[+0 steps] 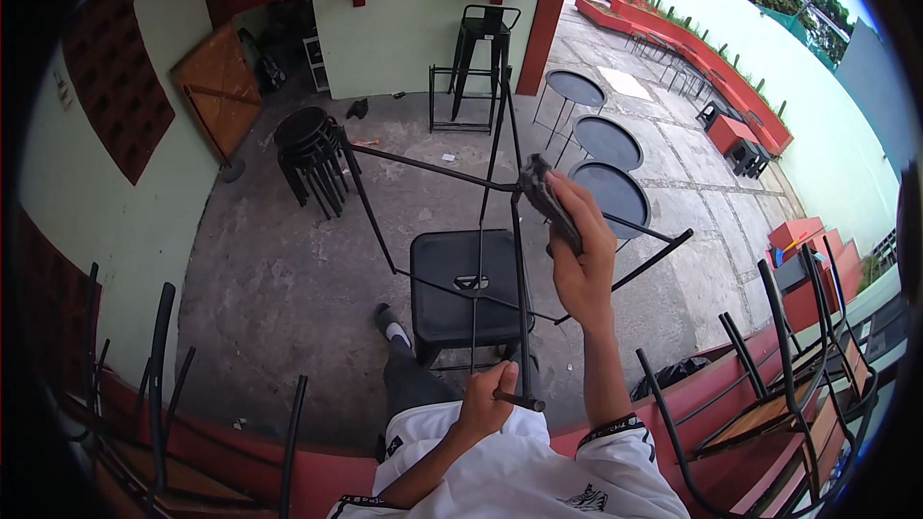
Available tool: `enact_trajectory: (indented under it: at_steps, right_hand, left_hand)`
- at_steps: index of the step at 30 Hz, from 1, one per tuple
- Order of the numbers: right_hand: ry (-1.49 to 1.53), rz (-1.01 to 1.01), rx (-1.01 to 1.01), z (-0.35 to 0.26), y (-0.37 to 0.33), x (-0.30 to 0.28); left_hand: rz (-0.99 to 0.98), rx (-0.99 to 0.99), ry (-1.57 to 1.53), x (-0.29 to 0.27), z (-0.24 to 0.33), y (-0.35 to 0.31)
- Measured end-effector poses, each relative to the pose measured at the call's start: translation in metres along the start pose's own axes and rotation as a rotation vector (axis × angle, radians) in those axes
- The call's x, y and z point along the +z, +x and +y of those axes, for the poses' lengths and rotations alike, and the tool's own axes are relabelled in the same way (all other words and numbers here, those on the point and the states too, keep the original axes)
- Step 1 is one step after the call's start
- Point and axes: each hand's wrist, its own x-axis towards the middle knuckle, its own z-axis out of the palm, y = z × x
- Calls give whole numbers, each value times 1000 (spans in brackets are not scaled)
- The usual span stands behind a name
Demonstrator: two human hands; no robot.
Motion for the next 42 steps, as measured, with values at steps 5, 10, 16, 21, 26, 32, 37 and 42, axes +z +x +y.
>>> enact_trajectory:
  at_steps: [5, 10, 16, 21, 26, 32, 37, 42]
  right_hand:
    - [-85, -330, -129, -1, -16, 14]
    - [-17, -336, -173, -25, -53, 6]
    - [163, -331, -111, -43, -105, -3]
    - [344, -245, -3, -63, -151, -8]
    - [307, -219, 51, -67, -170, -15]
    - [438, -258, 282, -70, -184, -25]
    - [847, 8, 928, -69, -161, -34]
    - [892, 407, 736, -90, -120, -22]
  left_hand:
    - [-11, 18, -1, 0, -8, -7]
    - [-9, 12, -34, -6, -10, -10]
    - [129, 88, -59, -6, -7, -7]
    - [145, 205, -183, -20, 26, 6]
    - [42, 118, -72, -14, -6, 0]
    - [40, -20, -61, -20, -11, 5]
    - [147, -39, -25, -29, -9, 17]
    - [129, 9, -7, -23, -12, 16]
